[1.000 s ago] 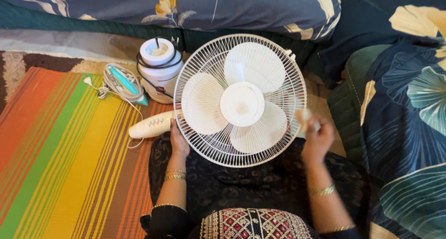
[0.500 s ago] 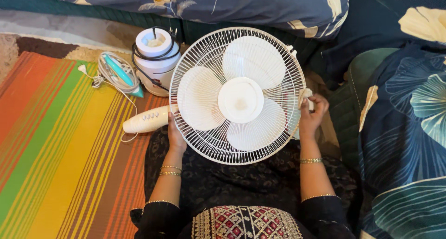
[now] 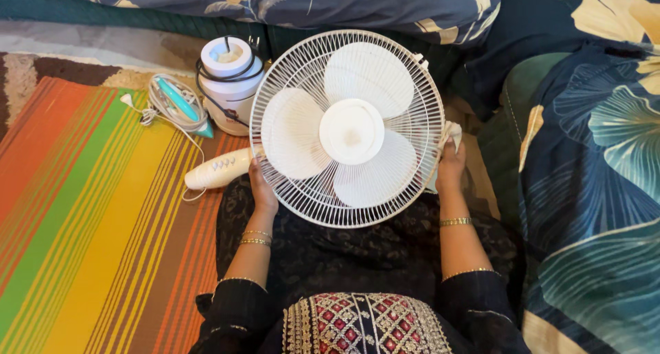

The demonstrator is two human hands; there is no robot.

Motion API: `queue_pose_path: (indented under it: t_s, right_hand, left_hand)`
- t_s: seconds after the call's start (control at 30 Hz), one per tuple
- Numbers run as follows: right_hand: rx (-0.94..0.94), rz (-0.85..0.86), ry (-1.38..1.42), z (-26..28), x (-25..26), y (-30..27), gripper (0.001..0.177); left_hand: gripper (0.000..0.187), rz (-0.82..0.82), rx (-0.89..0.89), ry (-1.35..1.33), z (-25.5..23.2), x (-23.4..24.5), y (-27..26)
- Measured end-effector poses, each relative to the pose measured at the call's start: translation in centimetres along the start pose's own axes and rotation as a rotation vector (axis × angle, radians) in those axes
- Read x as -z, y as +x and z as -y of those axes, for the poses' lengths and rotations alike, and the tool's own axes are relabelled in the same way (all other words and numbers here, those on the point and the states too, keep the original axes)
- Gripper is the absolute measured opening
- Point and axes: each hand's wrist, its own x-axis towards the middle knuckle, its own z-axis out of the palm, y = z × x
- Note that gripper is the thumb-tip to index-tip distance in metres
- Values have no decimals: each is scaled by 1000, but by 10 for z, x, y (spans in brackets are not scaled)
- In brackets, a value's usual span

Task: The person sits on a mat and cleans a white table fan using a cloth. They wipe the fan blades and the central hub, rotating the fan head to access different areas.

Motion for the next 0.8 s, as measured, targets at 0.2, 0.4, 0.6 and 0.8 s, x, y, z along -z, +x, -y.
queue_pose_path:
  t_s: [0.2, 0.4, 0.6, 0.8]
  right_hand:
    - [155, -90, -255, 12, 1, -13, 29]
    - [458, -23, -497, 35, -15, -54, 27]
    - [644, 32, -626, 53, -17, -85, 44]
    - [718, 77, -994, 72, -17, -85, 42]
  left_hand:
    - [63, 84, -102, 322, -2, -13, -14]
    - [65, 249, -216, 453, 1, -55, -29]
    - [70, 145, -202, 656, 0, -84, -16]
    - [87, -68, 86, 1002, -46, -117, -4]
